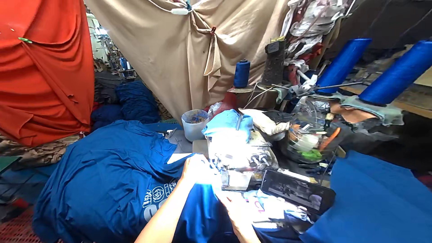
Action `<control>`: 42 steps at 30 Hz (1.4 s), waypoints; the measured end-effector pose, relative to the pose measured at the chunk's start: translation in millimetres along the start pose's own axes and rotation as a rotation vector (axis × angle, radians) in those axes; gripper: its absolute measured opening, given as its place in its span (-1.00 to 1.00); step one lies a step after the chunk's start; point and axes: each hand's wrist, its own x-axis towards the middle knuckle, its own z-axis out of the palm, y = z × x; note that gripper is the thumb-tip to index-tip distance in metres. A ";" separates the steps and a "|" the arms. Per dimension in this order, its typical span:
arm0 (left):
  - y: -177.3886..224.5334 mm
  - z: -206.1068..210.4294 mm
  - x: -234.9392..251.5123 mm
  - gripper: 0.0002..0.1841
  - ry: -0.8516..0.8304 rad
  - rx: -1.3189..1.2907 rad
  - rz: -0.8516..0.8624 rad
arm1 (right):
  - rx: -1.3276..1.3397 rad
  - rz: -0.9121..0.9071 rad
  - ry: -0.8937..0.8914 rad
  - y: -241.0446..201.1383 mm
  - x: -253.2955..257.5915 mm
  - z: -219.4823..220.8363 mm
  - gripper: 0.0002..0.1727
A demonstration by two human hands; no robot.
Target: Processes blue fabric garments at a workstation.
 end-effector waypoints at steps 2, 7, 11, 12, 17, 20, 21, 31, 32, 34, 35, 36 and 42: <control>-5.5 -1.2 13.6 -0.79 0.023 -0.051 -0.018 | -0.103 -0.020 0.049 -7.6 12.7 4.1 -0.73; -16.8 3.9 49.1 -0.71 0.069 -0.011 -0.058 | -0.004 -0.006 0.160 -40.8 22.1 17.0 -0.80; -10.9 -5.1 53.4 -0.63 0.040 0.348 0.046 | -0.053 -0.059 0.186 -29.1 21.4 21.3 -0.73; -11.2 -7.5 46.1 -0.67 0.091 0.368 0.104 | -0.122 -0.077 0.185 -23.7 19.4 19.5 -0.66; -44.6 -24.4 -70.6 -0.88 0.614 -0.069 0.336 | -0.316 -0.124 -0.051 0.6 -14.0 -18.0 -0.68; -98.4 -26.5 -193.0 -0.88 0.546 -0.384 0.052 | -0.306 -0.151 -0.149 21.8 -30.6 -43.2 -0.72; -118.7 -23.6 -230.7 -0.87 0.539 -0.454 -0.107 | -0.290 -0.151 -0.169 26.6 -33.8 -49.1 -0.73; -192.3 11.7 -299.4 -0.30 0.463 -0.915 -0.983 | -0.036 -0.031 -0.217 35.9 -17.4 -53.8 -0.82; -191.6 21.6 -292.8 -0.38 0.396 -0.946 -0.994 | -0.022 -0.025 -0.215 35.6 -16.6 -52.2 -0.80; -186.6 37.3 -282.9 -0.46 0.300 -1.002 -0.993 | -0.019 -0.014 -0.229 34.2 -17.4 -52.3 -0.78; -182.4 41.5 -281.0 -0.50 0.274 -1.009 -0.982 | -0.023 -0.008 -0.238 34.6 -18.0 -52.5 -0.77; -177.2 41.1 -281.5 -0.55 0.253 -0.982 -0.964 | -0.028 -0.013 -0.252 36.3 -19.1 -52.6 -0.80; -102.0 -129.5 -275.2 -0.65 0.507 -0.608 -0.526 | 0.055 -0.043 -0.229 38.3 -27.3 -49.7 -0.90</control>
